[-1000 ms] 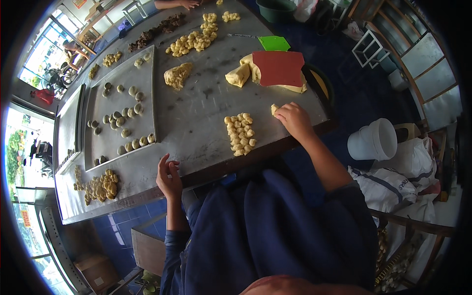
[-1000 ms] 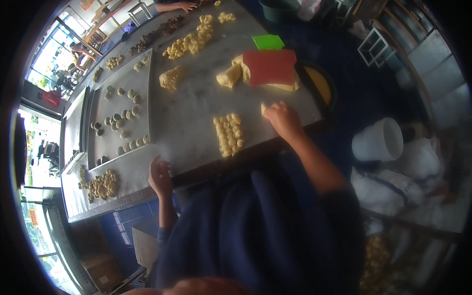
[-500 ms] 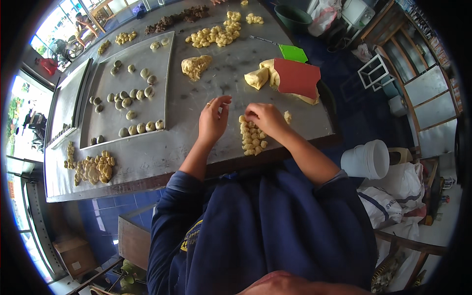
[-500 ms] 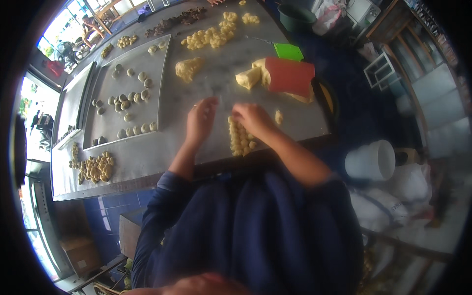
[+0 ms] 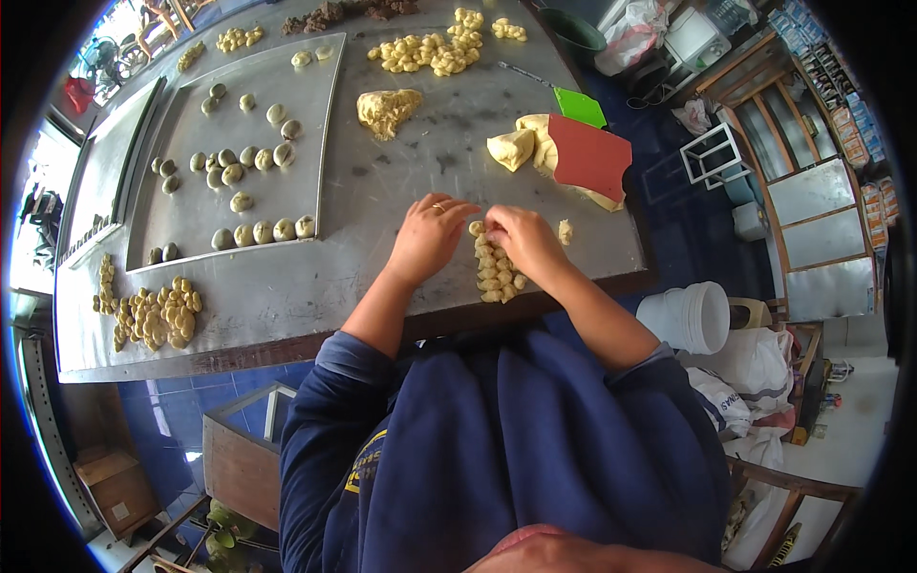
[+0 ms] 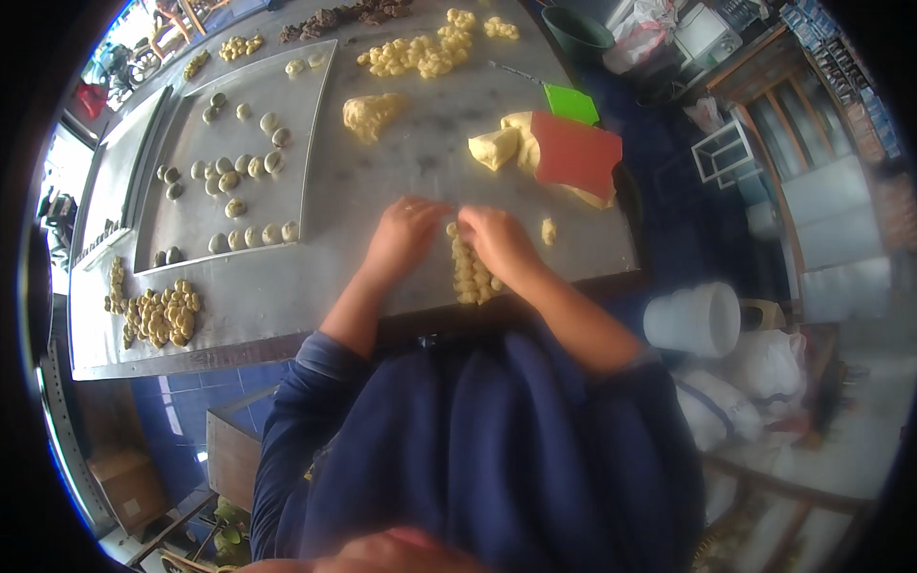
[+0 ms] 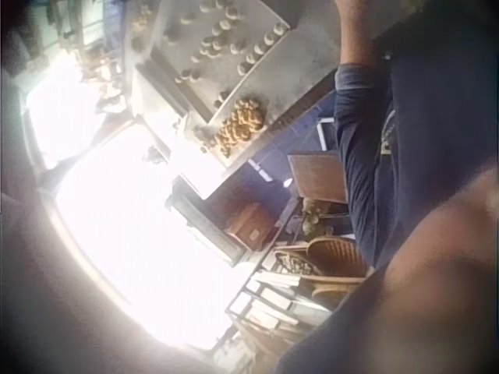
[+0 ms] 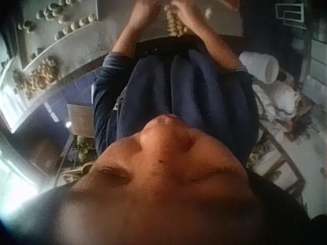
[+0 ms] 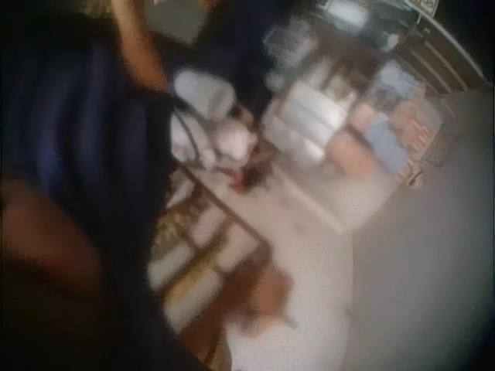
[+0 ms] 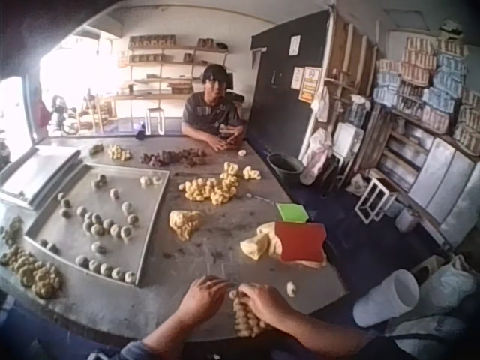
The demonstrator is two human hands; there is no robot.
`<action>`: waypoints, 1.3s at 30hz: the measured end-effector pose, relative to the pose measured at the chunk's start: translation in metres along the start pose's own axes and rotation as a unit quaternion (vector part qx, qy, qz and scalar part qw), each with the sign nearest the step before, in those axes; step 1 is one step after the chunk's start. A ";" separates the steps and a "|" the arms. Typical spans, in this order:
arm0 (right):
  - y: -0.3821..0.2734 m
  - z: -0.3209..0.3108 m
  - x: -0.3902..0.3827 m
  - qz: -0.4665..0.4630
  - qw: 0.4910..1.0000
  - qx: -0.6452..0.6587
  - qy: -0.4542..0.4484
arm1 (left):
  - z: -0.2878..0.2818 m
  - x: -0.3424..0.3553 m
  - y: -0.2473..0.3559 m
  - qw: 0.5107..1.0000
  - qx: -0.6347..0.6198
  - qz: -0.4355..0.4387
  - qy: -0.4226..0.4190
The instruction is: The person rolls a piece of dough into a long strand and then pinches off small pieces to assemble a shaped pastry on the table.
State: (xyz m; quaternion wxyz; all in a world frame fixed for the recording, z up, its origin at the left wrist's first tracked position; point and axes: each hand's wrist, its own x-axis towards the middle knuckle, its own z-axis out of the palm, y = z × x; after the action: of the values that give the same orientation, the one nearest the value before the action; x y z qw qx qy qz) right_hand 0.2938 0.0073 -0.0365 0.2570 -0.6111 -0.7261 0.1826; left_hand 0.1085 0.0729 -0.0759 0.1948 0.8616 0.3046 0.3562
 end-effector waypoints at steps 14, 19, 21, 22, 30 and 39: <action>-0.001 0.012 -0.024 -0.050 0.996 -0.061 0.042 | 0.013 -0.003 0.000 0.997 0.007 -0.003 -0.083; -0.003 0.006 -0.026 -0.014 0.998 -0.008 0.062 | 0.015 -0.006 0.002 0.995 -0.015 -0.066 -0.070; -0.007 0.006 -0.031 -0.006 0.998 0.008 0.062 | 0.011 -0.005 0.001 0.993 -0.021 -0.076 -0.083; -0.002 0.011 -0.036 -0.021 0.998 -0.007 0.054 | 0.009 -0.007 0.000 0.992 -0.016 -0.078 -0.095; 0.031 -0.019 -0.055 0.009 0.966 -0.171 0.192 | 0.003 -0.004 0.007 0.988 -0.063 -0.139 0.005; 0.072 -0.024 -0.086 0.056 0.953 -0.234 0.186 | -0.001 0.001 0.017 0.967 -0.155 -0.201 0.036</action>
State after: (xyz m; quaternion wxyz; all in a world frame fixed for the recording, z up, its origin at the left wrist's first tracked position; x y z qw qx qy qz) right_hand 0.3754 -0.0648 -0.0714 0.2263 -0.7170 -0.6524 -0.0949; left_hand 0.1146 0.0615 -0.0651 0.3828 0.7285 0.4193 0.3833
